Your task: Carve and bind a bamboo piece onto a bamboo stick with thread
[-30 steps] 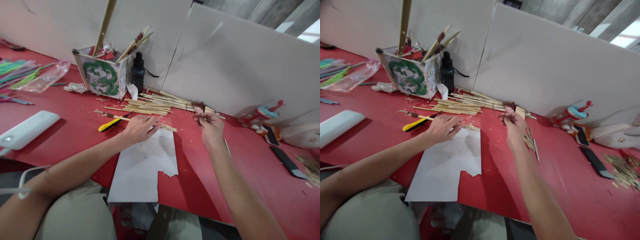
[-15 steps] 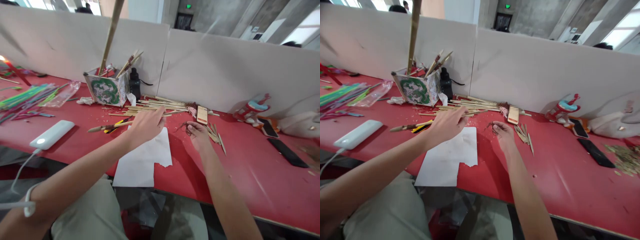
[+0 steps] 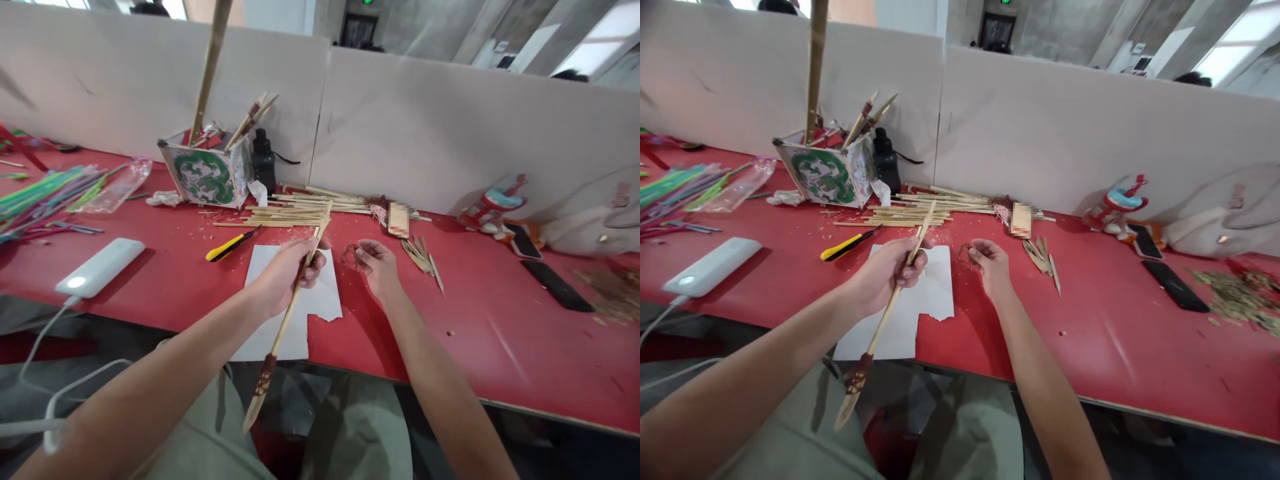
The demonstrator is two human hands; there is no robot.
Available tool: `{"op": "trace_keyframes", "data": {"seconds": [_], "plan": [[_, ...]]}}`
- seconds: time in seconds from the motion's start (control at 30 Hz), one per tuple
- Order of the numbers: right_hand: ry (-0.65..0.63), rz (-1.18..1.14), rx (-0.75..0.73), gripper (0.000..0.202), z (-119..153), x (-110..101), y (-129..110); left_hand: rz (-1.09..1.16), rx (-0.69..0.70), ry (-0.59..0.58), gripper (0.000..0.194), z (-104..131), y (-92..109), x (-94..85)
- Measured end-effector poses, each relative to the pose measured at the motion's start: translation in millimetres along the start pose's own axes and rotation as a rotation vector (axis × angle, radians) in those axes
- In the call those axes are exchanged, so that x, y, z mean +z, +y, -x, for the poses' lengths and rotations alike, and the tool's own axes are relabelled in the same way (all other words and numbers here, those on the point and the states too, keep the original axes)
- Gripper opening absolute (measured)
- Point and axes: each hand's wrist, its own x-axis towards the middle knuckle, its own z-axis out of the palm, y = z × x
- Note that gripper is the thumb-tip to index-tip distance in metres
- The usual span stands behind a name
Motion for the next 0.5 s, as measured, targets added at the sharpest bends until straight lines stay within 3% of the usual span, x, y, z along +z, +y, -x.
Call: {"op": "trace_keyframes", "data": {"seconds": [0.2, 0.5], "plan": [[-0.076, 0.002, 0.049, 0.038, 6, 0, 2, 0.081, -0.034, 0.192, 0.010, -30, -19, -16.1], [-0.221, -0.073, 0.123, 0.038, 16, 7, -5, 0.006, -0.058, 0.164, 0.010, -26, -25, -0.4]]}}
